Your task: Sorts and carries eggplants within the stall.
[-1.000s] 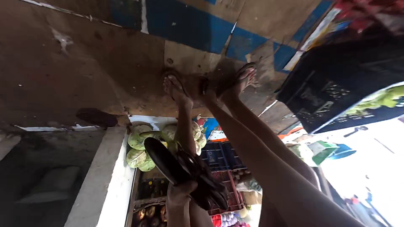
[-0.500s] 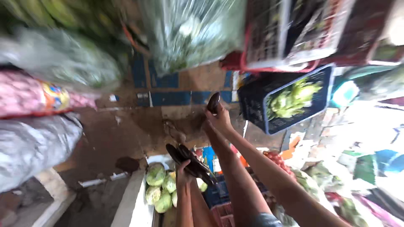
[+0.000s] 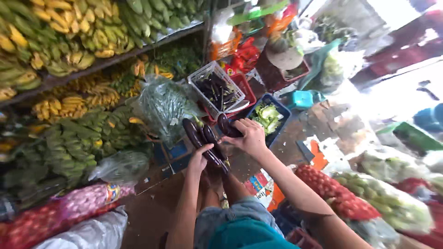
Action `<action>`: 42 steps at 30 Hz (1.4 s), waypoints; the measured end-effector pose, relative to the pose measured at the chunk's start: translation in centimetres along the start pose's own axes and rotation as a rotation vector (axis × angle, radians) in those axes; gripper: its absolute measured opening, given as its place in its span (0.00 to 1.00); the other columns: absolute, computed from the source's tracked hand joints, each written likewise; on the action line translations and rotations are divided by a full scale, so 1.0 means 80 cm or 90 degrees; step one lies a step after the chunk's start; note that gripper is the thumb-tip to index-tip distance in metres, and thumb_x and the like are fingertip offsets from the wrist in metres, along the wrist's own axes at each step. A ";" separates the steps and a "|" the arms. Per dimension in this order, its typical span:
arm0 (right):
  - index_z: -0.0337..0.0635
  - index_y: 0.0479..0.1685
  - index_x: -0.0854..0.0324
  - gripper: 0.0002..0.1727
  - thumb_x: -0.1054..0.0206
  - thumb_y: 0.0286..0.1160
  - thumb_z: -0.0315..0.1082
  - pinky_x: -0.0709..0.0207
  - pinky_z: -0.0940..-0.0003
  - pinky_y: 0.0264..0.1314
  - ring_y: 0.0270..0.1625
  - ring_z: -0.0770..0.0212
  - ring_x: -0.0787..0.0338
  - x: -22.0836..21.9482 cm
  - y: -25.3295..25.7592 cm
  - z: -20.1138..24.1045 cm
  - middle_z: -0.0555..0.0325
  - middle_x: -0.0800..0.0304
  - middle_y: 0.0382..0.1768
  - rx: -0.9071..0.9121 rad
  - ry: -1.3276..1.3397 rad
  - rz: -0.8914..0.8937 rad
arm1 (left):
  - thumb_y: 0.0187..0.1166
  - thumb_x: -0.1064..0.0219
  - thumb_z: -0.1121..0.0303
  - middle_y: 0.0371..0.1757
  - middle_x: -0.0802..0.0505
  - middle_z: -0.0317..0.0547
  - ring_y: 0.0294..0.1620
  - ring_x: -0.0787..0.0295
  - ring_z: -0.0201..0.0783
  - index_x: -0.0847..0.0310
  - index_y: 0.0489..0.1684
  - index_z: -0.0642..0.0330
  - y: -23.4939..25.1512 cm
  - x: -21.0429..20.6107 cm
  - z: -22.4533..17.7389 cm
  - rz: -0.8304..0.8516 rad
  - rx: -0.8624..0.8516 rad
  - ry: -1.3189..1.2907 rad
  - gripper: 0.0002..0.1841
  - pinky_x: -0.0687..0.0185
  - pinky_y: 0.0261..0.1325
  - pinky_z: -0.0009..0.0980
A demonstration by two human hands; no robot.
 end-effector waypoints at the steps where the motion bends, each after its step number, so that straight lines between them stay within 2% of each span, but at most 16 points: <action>1: 0.40 0.35 0.10 0.31 0.22 0.60 0.64 0.14 0.49 0.44 0.40 0.50 0.06 0.019 -0.009 0.000 0.51 0.07 0.33 -0.019 -0.003 -0.014 | 0.68 0.35 0.79 0.46 0.07 0.51 0.48 0.07 0.40 0.26 0.60 0.68 -0.008 -0.022 -0.007 0.024 -0.007 0.009 0.19 0.09 0.56 0.39; 5: 0.40 0.34 0.11 0.31 0.18 0.54 0.63 0.14 0.49 0.40 0.38 0.52 0.07 0.083 -0.051 -0.022 0.52 0.08 0.32 -0.164 0.059 -0.039 | 0.67 0.34 0.77 0.39 0.06 0.44 0.42 0.07 0.36 0.19 0.50 0.62 -0.032 -0.105 -0.001 0.110 -0.026 0.037 0.13 0.09 0.53 0.36; 7: 0.40 0.37 0.11 0.31 0.16 0.54 0.61 0.15 0.47 0.41 0.38 0.53 0.09 0.105 -0.082 -0.045 0.52 0.09 0.34 -0.281 0.142 -0.021 | 0.72 0.35 0.76 0.41 0.06 0.43 0.43 0.07 0.35 0.18 0.52 0.60 -0.040 -0.145 0.021 0.144 -0.013 0.045 0.12 0.09 0.53 0.37; 10: 0.44 0.43 0.09 0.29 0.15 0.55 0.60 0.14 0.50 0.45 0.40 0.58 0.08 0.133 -0.136 -0.084 0.55 0.07 0.37 -0.385 0.214 -0.067 | 0.78 0.33 0.71 0.46 0.07 0.43 0.46 0.07 0.37 0.20 0.60 0.56 -0.052 -0.205 0.070 0.183 0.034 0.065 0.14 0.09 0.53 0.39; 14: 0.42 0.51 0.07 0.30 0.16 0.57 0.58 0.11 0.55 0.54 0.49 0.60 0.06 0.182 -0.212 -0.136 0.56 0.04 0.45 -0.428 0.177 -0.197 | 0.85 0.36 0.64 0.50 0.07 0.42 0.51 0.08 0.37 0.24 0.66 0.53 -0.070 -0.282 0.151 0.255 0.120 0.115 0.14 0.10 0.58 0.40; 19: 0.38 0.52 0.07 0.32 0.15 0.55 0.56 0.12 0.59 0.51 0.46 0.60 0.07 0.256 -0.312 -0.214 0.55 0.05 0.42 -0.452 0.106 -0.342 | 0.86 0.39 0.66 0.45 0.06 0.41 0.46 0.07 0.33 0.24 0.63 0.55 -0.093 -0.386 0.260 0.345 0.172 0.183 0.12 0.09 0.54 0.35; 24: 0.40 0.50 0.06 0.32 0.15 0.54 0.57 0.13 0.62 0.48 0.44 0.62 0.08 0.345 -0.408 -0.306 0.56 0.05 0.39 -0.492 0.060 -0.397 | 0.83 0.36 0.66 0.42 0.07 0.42 0.43 0.08 0.34 0.23 0.61 0.57 -0.123 -0.500 0.377 0.405 0.206 0.227 0.13 0.09 0.52 0.35; 28: 0.38 0.47 0.06 0.31 0.14 0.53 0.57 0.14 0.65 0.47 0.40 0.63 0.09 0.412 -0.473 -0.372 0.56 0.06 0.35 -0.489 0.018 -0.446 | 0.82 0.33 0.64 0.44 0.07 0.42 0.45 0.07 0.34 0.25 0.64 0.57 -0.147 -0.588 0.453 0.463 0.230 0.270 0.16 0.09 0.53 0.35; 31: 0.39 0.49 0.07 0.28 0.15 0.59 0.53 0.13 0.63 0.50 0.43 0.62 0.09 0.444 -0.508 -0.422 0.55 0.06 0.38 -0.537 0.056 -0.455 | 0.83 0.34 0.63 0.48 0.07 0.43 0.49 0.07 0.36 0.25 0.67 0.56 -0.153 -0.639 0.498 0.506 0.253 0.311 0.17 0.09 0.56 0.37; 33: 0.38 0.52 0.09 0.25 0.23 0.72 0.52 0.15 0.56 0.53 0.47 0.56 0.10 0.454 -0.526 -0.463 0.51 0.09 0.43 -0.632 0.138 -0.431 | 0.84 0.35 0.61 0.53 0.06 0.46 0.52 0.07 0.39 0.25 0.70 0.56 -0.150 -0.674 0.527 0.519 0.295 0.349 0.19 0.09 0.58 0.40; 34: 0.38 0.54 0.12 0.27 0.30 0.79 0.56 0.17 0.51 0.52 0.48 0.53 0.12 0.453 -0.538 -0.485 0.48 0.13 0.45 -0.696 0.207 -0.402 | 0.84 0.33 0.60 0.56 0.07 0.47 0.54 0.07 0.41 0.26 0.73 0.55 -0.146 -0.690 0.543 0.527 0.321 0.373 0.21 0.09 0.59 0.41; 36: 0.46 0.59 0.15 0.36 0.45 0.81 0.71 0.17 0.45 0.47 0.45 0.51 0.11 0.444 -0.566 -0.537 0.48 0.12 0.45 -0.811 0.362 -0.344 | 0.81 0.30 0.63 0.57 0.07 0.48 0.54 0.07 0.42 0.28 0.75 0.55 -0.134 -0.719 0.576 0.541 0.357 0.439 0.24 0.10 0.59 0.42; 37: 0.51 0.61 0.15 0.40 0.51 0.79 0.76 0.15 0.44 0.45 0.43 0.52 0.09 0.436 -0.579 -0.569 0.49 0.09 0.43 -0.836 0.439 -0.329 | 0.78 0.30 0.66 0.55 0.07 0.48 0.52 0.07 0.42 0.27 0.73 0.56 -0.126 -0.734 0.592 0.540 0.366 0.482 0.24 0.09 0.56 0.42; 38: 0.53 0.66 0.17 0.42 0.56 0.80 0.77 0.13 0.45 0.49 0.46 0.54 0.07 0.432 -0.587 -0.598 0.50 0.07 0.47 -0.839 0.541 -0.316 | 0.75 0.30 0.70 0.53 0.07 0.49 0.49 0.07 0.42 0.26 0.70 0.57 -0.115 -0.749 0.609 0.538 0.372 0.521 0.23 0.09 0.52 0.42; 40: 0.51 0.75 0.23 0.44 0.71 0.86 0.72 0.14 0.50 0.63 0.59 0.58 0.09 0.434 -0.589 -0.652 0.52 0.09 0.58 -0.813 0.760 -0.322 | 0.73 0.31 0.78 0.55 0.09 0.50 0.49 0.09 0.42 0.28 0.71 0.59 -0.092 -0.783 0.645 0.557 0.383 0.589 0.25 0.10 0.52 0.42; 42: 0.48 0.76 0.25 0.46 0.76 0.87 0.71 0.15 0.56 0.65 0.61 0.60 0.10 0.442 -0.594 -0.703 0.53 0.09 0.60 -0.817 0.899 -0.394 | 0.72 0.32 0.80 0.58 0.10 0.50 0.52 0.10 0.42 0.30 0.74 0.58 -0.071 -0.823 0.683 0.593 0.393 0.622 0.28 0.11 0.53 0.42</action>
Point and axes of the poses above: each hand's wrist, its own y-axis towards the middle knuckle, its own x-axis out of the back of the hand, z = x × y, the point moved 6 cm from there along y, towards the middle knuckle
